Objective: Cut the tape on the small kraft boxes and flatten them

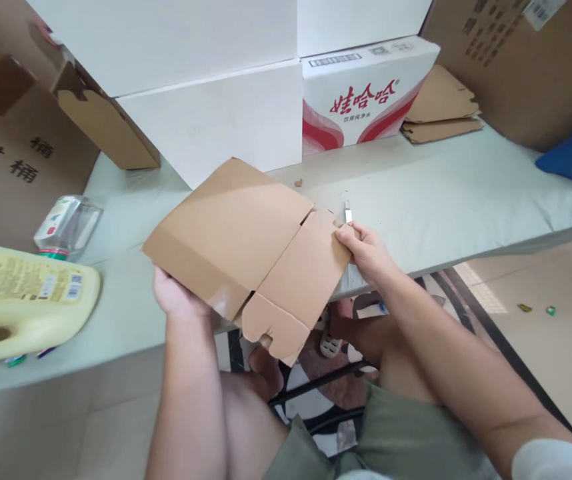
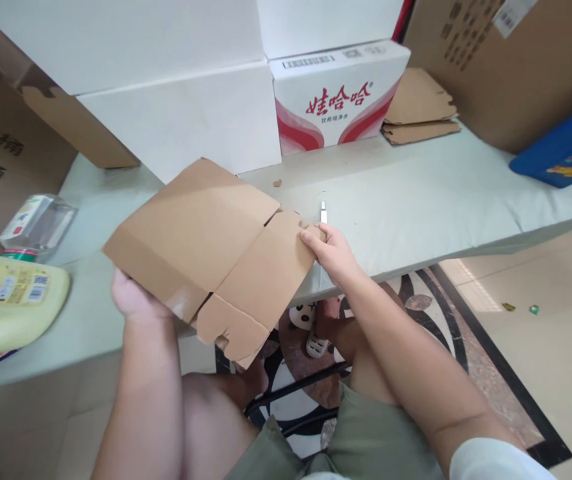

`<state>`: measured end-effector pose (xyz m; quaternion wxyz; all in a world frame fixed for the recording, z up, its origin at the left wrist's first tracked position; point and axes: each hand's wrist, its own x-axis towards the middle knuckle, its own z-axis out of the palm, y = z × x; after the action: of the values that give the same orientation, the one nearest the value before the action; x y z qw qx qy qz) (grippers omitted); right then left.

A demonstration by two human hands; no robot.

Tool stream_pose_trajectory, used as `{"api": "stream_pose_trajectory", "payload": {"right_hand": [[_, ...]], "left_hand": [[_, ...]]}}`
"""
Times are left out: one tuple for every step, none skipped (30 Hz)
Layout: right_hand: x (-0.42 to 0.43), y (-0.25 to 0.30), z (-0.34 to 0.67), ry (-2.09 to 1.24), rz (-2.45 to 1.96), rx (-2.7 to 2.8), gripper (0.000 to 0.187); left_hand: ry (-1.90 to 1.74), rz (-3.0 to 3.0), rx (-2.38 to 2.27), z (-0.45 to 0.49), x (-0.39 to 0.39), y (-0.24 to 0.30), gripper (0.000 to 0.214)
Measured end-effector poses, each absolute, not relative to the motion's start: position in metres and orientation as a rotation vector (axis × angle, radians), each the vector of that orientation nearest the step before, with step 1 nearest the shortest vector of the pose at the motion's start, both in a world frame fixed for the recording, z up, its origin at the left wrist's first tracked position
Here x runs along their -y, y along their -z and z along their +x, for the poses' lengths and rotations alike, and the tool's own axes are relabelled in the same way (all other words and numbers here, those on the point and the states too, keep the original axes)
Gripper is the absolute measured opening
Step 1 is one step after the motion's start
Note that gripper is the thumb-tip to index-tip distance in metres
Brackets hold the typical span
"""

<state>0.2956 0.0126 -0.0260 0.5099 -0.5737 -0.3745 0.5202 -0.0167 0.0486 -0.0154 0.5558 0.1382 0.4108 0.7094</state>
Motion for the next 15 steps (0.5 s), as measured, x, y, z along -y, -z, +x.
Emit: {"api": "stream_pose_trajectory", "payload": {"right_hand": [[-0.013,0.026,0.294,-1.243,-1.352,0.876,0.049],[-0.013,0.025,0.291,-1.211,-1.325,0.842,0.051],[-0.011,0.025,0.289,-1.176,-1.293,0.8,0.054],[-0.009,0.025,0.287,-1.155,-1.253,0.76,0.057],[-0.006,0.025,0.284,-1.158,-1.212,0.733,0.06],[-0.003,0.025,0.281,-1.189,-1.18,0.726,0.063],[0.001,0.026,0.278,-1.247,-1.169,0.744,0.066],[0.006,0.027,0.274,-1.325,-1.185,0.781,0.067],[0.01,0.027,0.271,-1.406,-1.222,0.818,0.067],[0.013,0.027,0.266,-1.474,-1.263,0.842,0.065],[0.015,0.025,0.262,-1.515,-1.285,0.841,0.063],[0.017,0.024,0.259,-1.53,-1.283,0.822,0.061],[0.017,0.021,0.257,-1.527,-1.264,0.795,0.059],[0.016,0.018,0.258,-1.508,-1.233,0.763,0.057],[0.016,0.015,0.261,-1.481,-1.206,0.732,0.056]], "left_hand": [[-1.745,0.302,-0.989,-0.012,-0.047,0.01,0.042],[-1.787,0.293,-0.994,-0.008,-0.045,0.006,0.045],[-1.811,0.293,-1.005,-0.004,-0.042,0.003,0.04],[-1.812,0.286,-1.022,-0.002,-0.04,0.001,0.032],[-1.807,0.276,-1.045,0.0,-0.038,0.0,0.025],[-1.8,0.258,-1.074,0.0,-0.037,0.001,0.018],[-1.792,0.238,-1.099,0.0,-0.036,0.003,0.015],[-1.784,0.225,-1.111,-0.002,-0.036,0.005,0.014],[-1.776,0.224,-1.11,-0.004,-0.036,0.008,0.014],[-1.767,0.227,-1.104,-0.006,-0.036,0.01,0.016],[-1.759,0.229,-1.086,-0.008,-0.037,0.011,0.019],[-1.751,0.23,-1.052,-0.01,-0.037,0.011,0.024],[-1.745,0.228,-1.008,-0.011,-0.037,0.01,0.031],[-1.741,0.211,-0.969,-0.011,-0.037,0.008,0.038],[-1.739,0.181,-0.947,-0.011,-0.037,0.005,0.044]]}}
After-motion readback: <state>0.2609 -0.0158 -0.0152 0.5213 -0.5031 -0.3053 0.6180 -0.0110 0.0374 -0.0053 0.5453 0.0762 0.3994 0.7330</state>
